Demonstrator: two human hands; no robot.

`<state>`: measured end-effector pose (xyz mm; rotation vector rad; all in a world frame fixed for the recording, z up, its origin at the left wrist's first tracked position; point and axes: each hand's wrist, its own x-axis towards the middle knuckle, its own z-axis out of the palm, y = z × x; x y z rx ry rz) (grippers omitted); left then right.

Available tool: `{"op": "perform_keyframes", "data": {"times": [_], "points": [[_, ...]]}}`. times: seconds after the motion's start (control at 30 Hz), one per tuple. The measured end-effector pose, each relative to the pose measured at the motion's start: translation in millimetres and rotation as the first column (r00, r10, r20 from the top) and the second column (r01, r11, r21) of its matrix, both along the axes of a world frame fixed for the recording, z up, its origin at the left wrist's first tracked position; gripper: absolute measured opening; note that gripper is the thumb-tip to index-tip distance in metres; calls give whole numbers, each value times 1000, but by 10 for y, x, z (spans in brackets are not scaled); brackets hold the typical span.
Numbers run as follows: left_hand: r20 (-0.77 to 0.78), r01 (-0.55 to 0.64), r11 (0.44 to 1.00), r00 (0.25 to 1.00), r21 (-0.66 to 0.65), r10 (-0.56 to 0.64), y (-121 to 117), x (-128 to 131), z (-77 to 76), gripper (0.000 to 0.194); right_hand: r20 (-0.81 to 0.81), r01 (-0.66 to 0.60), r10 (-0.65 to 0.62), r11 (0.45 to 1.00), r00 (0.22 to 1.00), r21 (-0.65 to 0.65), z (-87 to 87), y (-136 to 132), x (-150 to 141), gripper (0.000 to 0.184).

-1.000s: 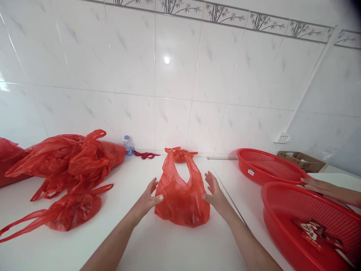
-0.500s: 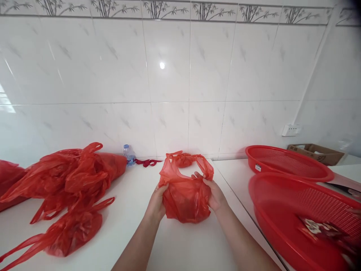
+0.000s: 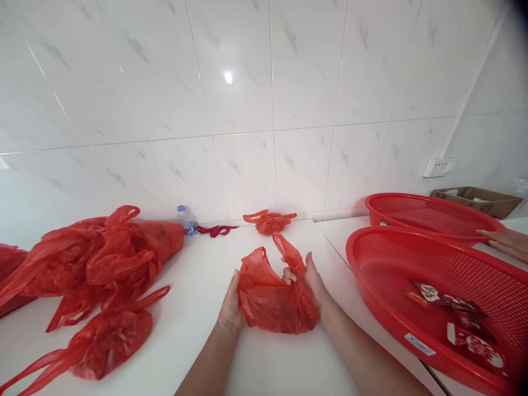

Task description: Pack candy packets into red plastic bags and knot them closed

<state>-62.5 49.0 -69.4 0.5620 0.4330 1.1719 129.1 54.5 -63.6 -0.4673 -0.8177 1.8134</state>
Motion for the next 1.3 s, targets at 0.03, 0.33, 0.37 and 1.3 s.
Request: {"op": "perform_keyframes", "data": {"times": [0.03,0.33,0.37,1.3], "points": [[-2,3,1000,1000,19,-3,-12,9,13,40,-11,-30,30,999,1000,-13,-2,-11,-9,58],[-130,-96,983,985,158,117,-23,72,6,26,134,-51,47,998,990,31,38,-105,-85,60],[-145,-86,983,983,165,110,-27,82,8,23,144,-75,67,996,987,46,50,-109,-97,61],[-604,-120,926,726,359,329,-211,247,133,50,422,-62,-51,967,905,248,124,-232,-150,42]]}}
